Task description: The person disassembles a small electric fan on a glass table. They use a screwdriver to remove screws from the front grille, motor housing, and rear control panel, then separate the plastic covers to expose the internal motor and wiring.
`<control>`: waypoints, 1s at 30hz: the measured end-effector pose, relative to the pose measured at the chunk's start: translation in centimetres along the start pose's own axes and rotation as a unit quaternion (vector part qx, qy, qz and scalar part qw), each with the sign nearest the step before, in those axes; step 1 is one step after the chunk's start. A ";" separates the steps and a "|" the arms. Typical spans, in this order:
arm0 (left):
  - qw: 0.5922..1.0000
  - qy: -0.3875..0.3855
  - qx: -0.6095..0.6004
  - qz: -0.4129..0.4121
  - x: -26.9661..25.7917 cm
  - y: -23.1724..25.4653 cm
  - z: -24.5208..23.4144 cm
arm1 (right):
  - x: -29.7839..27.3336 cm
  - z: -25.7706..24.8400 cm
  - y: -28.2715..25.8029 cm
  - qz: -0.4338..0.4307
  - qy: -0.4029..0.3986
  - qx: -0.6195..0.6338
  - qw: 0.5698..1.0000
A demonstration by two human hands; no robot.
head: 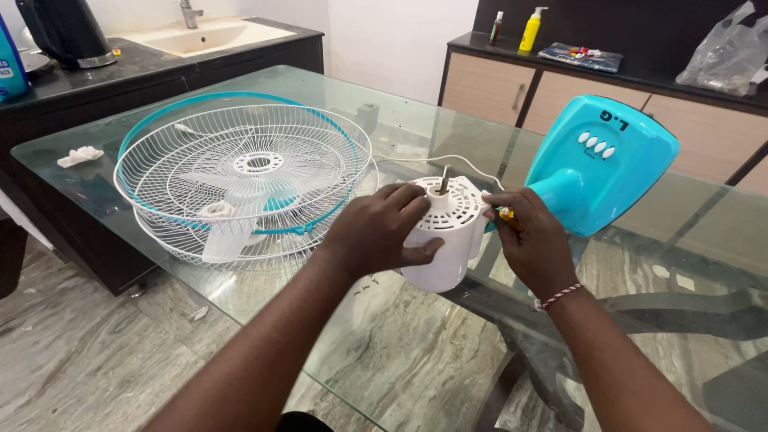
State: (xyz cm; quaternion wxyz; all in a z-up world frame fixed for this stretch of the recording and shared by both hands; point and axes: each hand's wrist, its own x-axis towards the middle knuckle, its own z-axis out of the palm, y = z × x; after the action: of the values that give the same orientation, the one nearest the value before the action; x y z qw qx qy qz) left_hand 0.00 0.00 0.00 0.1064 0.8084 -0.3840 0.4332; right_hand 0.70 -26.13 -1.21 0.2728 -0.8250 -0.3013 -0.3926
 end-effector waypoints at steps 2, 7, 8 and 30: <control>0.998 -0.025 0.026 0.055 -0.1 -0.4 -0.4 | 0.2 -0.2 -0.5 0.028 -0.001 0.013 1.000; 0.953 -0.111 0.202 0.196 0.1 -0.7 -0.9 | 0.4 -0.1 -1.7 0.054 -0.002 0.017 0.998; 0.956 -0.101 0.201 0.187 0.3 -0.5 -0.7 | 0.5 -0.1 -1.9 0.060 -0.001 0.013 0.998; 0.968 0.064 -0.186 -0.156 -2.3 1.9 2.2 | 0.8 -0.1 -6.5 0.075 0.104 0.386 0.913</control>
State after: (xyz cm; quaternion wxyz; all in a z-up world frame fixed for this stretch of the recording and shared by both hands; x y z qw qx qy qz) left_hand -0.78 -1.14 -3.42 0.3457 0.7949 -0.3191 0.3831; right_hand -3.53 -21.58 0.88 0.6287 -0.6299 -0.3364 -0.3078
